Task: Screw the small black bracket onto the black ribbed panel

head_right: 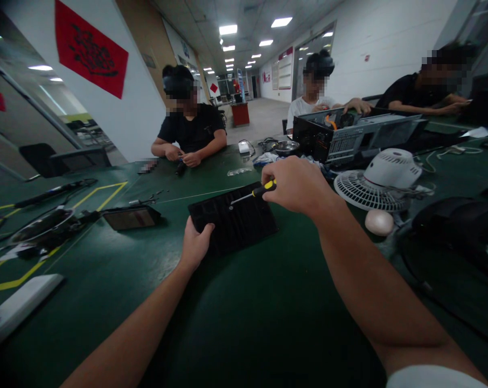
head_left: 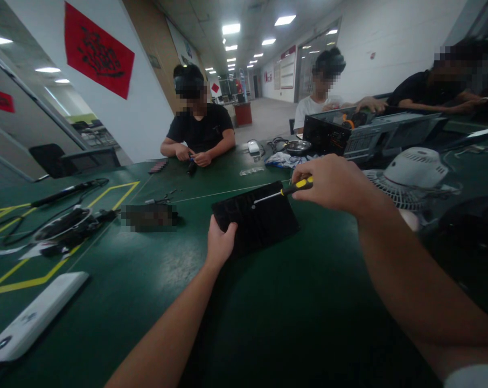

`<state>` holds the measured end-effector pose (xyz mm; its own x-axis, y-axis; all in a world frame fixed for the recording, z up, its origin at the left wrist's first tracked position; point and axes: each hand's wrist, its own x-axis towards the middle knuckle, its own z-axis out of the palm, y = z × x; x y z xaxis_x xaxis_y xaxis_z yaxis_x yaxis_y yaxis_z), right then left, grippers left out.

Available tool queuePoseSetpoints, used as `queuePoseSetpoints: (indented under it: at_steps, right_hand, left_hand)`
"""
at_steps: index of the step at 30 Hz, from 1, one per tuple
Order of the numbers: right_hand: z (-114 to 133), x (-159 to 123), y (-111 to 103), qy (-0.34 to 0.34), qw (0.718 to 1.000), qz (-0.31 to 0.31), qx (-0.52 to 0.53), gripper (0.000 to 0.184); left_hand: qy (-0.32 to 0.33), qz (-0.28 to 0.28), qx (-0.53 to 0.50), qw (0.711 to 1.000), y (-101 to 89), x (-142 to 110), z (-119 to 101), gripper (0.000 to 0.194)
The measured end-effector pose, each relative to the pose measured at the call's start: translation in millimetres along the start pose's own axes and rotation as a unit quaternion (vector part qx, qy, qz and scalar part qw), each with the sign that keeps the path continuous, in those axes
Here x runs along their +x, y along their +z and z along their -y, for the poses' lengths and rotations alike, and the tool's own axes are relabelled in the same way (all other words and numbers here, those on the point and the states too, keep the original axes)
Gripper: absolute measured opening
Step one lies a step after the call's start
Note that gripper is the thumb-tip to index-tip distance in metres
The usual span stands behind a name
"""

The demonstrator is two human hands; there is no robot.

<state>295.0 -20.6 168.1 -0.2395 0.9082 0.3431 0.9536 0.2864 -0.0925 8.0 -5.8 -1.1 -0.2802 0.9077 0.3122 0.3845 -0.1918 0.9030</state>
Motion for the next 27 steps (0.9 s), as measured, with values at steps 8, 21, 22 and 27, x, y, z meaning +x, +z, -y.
queuePoseSetpoints:
  at_steps: [8,21,22,27]
  right_hand:
    - [3.2,2.5,6.3,-0.029,0.999,-0.029,-0.002,0.028]
    - [5.8,4.9,14.4,-0.052,0.998,-0.038,-0.002,0.027]
    - [6.1,5.1,14.8,-0.053,0.998,-0.039,-0.003,0.027]
    - [7.1,5.5,14.8,-0.043,0.998,-0.031,-0.013,0.027]
  left_hand:
    - [-0.002,0.001,-0.003,1.000,0.0,-0.6,-1.2,0.040]
    - [-0.003,-0.002,0.003,1.000,-0.1,-0.3,0.0,0.039]
    - [-0.003,-0.002,0.002,1.000,0.1,-0.2,0.3,0.039]
    - [-0.003,-0.004,-0.002,1.000,0.4,-0.2,-1.2,0.038]
